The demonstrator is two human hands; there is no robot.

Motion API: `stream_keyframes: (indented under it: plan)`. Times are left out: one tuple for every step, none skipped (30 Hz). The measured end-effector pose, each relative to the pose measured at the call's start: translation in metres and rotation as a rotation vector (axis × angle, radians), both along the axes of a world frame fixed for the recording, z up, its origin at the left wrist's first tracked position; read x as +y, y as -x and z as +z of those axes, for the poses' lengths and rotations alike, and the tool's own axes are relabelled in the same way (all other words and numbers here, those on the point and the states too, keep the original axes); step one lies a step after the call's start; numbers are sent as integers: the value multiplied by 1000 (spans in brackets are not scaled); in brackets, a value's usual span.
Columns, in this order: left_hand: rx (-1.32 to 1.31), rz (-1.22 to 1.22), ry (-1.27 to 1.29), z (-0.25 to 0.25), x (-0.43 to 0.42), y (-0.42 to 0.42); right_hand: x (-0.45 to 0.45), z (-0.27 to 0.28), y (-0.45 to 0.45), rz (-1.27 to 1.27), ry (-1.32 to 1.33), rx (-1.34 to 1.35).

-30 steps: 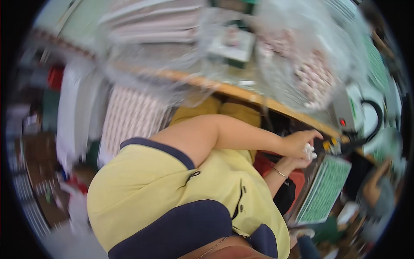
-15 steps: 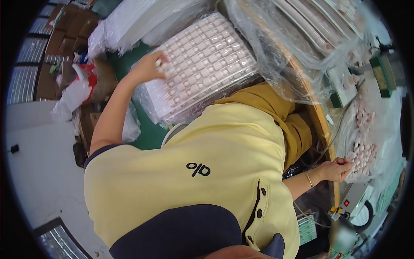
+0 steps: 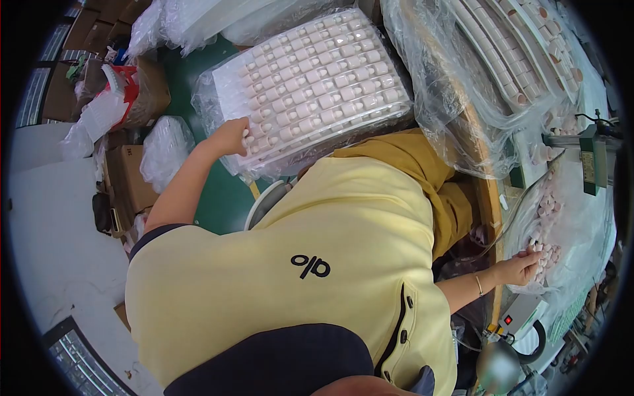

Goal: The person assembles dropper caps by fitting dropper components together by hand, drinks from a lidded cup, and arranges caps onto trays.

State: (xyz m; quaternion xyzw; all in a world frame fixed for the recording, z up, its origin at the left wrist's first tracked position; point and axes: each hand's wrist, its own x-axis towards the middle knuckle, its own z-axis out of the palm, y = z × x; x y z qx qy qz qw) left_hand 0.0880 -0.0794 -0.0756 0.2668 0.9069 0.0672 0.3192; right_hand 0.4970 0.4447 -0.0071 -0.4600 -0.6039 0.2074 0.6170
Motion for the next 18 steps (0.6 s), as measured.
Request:
stream_keyframes:
  plan:
    - [-6, -3, -3, -1, -4, 5, 5, 1, -8, -12, 2, -63]
    - [-52, 5, -48, -2, -7, 8, 12, 2, -22, -46, 31, -273]
    - [-102, 12, -93, -6, -8, 11, 24, 2, -37, -55, 29, -286]
    - [-130, 68, -113, -11, -10, 15, 37, -3, -49, -120, 41, -494]
    - [-130, 70, -108, -13, -13, 17, 54, -11, -61, -178, 55, -695]
    - [-88, 101, -166, -14, -16, 18, 79, -28, -86, -192, 105, -778]
    - [-45, 131, -227, -14, -17, 19, 87, -38, -100, -190, 108, -775]
    - [-44, 131, -225, -14, -18, 19, 94, -44, -111, -232, 6, -938]
    - [-30, 139, -241, -13, -19, 18, 94, -44, -112, -274, -98, -1100]
    - [-18, 146, -258, -12, -20, 17, 92, -46, -114, -275, -95, -1100]
    - [-19, 143, -257, -14, -23, 14, 88, -46, -116, -345, -61, -1214]
    - [141, 156, -322, -17, -26, 10, 86, -46, -116, -415, -25, -1325]
    - [305, 170, -386, -20, -29, 6, 87, -50, -118, -415, -23, -1321]
    - [311, 167, -387, -23, -31, 2, 88, -57, -121, -369, 44, -1182]
    - [313, 281, -364, -24, -31, -2, 89, -61, -122, -323, 110, -1043]
    - [312, 393, -340, -27, -34, -9, 86, -59, -118, -325, 114, -1038]
    - [387, 349, -316, -39, -45, -13, 81, -54, -112, -308, 204, -1018]
    - [469, 290, -314, -56, -57, -7, 76, -47, -106, -312, 289, -979]
